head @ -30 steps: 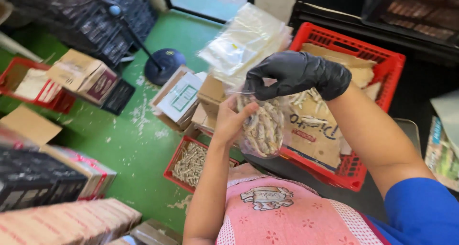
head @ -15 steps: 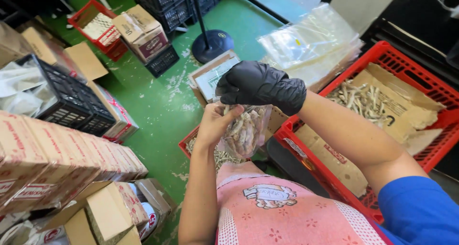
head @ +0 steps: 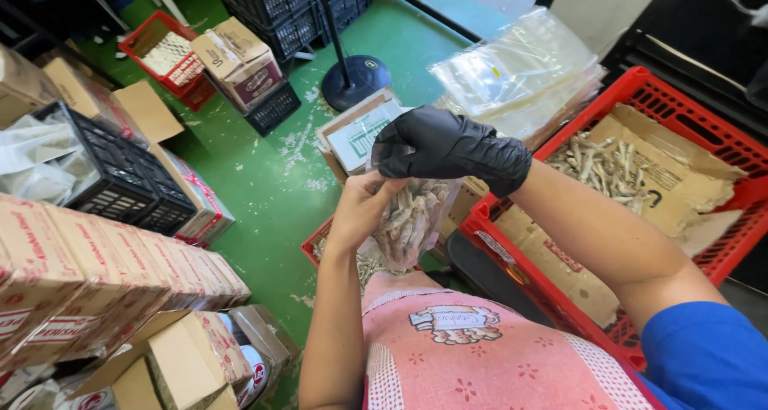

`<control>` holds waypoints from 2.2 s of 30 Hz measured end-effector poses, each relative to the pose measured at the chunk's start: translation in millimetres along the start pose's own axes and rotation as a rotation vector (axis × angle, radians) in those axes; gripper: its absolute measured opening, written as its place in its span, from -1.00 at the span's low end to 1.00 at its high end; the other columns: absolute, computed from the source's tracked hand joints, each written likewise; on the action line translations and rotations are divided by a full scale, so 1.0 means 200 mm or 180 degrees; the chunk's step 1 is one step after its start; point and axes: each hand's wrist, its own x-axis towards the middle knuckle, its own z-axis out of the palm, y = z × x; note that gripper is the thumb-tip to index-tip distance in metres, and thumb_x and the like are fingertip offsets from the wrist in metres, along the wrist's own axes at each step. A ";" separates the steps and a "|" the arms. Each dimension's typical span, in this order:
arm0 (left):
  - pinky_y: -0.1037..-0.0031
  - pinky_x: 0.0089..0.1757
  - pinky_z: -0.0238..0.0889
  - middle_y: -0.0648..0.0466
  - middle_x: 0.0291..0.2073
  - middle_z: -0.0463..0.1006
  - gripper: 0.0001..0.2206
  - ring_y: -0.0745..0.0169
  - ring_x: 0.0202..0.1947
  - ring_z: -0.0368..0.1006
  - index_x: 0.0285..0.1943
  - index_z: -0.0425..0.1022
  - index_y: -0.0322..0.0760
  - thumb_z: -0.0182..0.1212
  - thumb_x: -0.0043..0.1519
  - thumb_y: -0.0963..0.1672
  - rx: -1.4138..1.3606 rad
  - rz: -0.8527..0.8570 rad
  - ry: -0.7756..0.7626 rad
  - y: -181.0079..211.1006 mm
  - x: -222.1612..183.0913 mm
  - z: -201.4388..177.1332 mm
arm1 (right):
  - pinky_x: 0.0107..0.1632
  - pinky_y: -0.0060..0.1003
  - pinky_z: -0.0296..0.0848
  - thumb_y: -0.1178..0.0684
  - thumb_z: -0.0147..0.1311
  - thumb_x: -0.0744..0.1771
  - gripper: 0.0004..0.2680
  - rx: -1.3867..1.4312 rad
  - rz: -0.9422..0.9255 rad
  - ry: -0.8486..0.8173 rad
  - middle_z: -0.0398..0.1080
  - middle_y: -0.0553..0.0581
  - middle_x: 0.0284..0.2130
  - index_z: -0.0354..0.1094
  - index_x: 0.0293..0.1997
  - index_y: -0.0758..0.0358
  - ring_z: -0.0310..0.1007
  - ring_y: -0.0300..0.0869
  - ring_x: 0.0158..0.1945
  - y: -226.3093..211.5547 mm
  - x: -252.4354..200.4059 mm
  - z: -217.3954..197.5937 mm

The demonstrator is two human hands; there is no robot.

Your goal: The person packages dried fish by taking them from a red crate and placing them into clear plastic bags by hand.

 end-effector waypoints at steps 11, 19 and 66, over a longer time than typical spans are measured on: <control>0.47 -0.24 0.06 0.19 -0.46 0.35 -0.82 0.45 -0.35 0.14 -0.32 0.47 -0.15 0.22 0.33 -0.08 0.0104 0.0614 -0.1243 0.39 0.30 0.35 | -0.13 -0.10 0.48 -0.07 0.25 0.36 -0.85 -0.0898 0.0229 0.1036 0.55 0.12 -0.36 0.55 -0.20 0.17 0.57 0.02 -0.24 0.03 -0.52 -0.32; 0.62 -0.30 -0.08 0.36 -0.51 0.11 -0.68 0.54 -0.39 0.01 -0.48 0.22 -0.06 0.13 0.38 -0.06 0.0080 0.1023 -0.2184 0.60 0.40 0.68 | -0.13 -0.30 0.44 -0.06 0.24 0.36 -0.85 -0.1152 0.1025 0.1315 0.60 -0.03 -0.33 0.60 -0.14 0.15 0.56 -0.27 -0.26 -0.17 -0.93 -0.49; 0.35 0.14 0.34 0.01 -0.29 0.74 -0.69 0.31 -0.05 0.55 -0.20 0.69 -0.30 0.16 0.26 0.00 -0.1227 0.0096 -0.5228 0.65 -0.22 1.73 | -0.22 -0.02 0.35 0.00 -0.02 0.43 -0.86 -0.3239 0.5229 0.2091 0.31 0.21 -0.38 0.31 -0.21 0.22 0.31 0.09 -0.37 -1.01 -2.08 0.79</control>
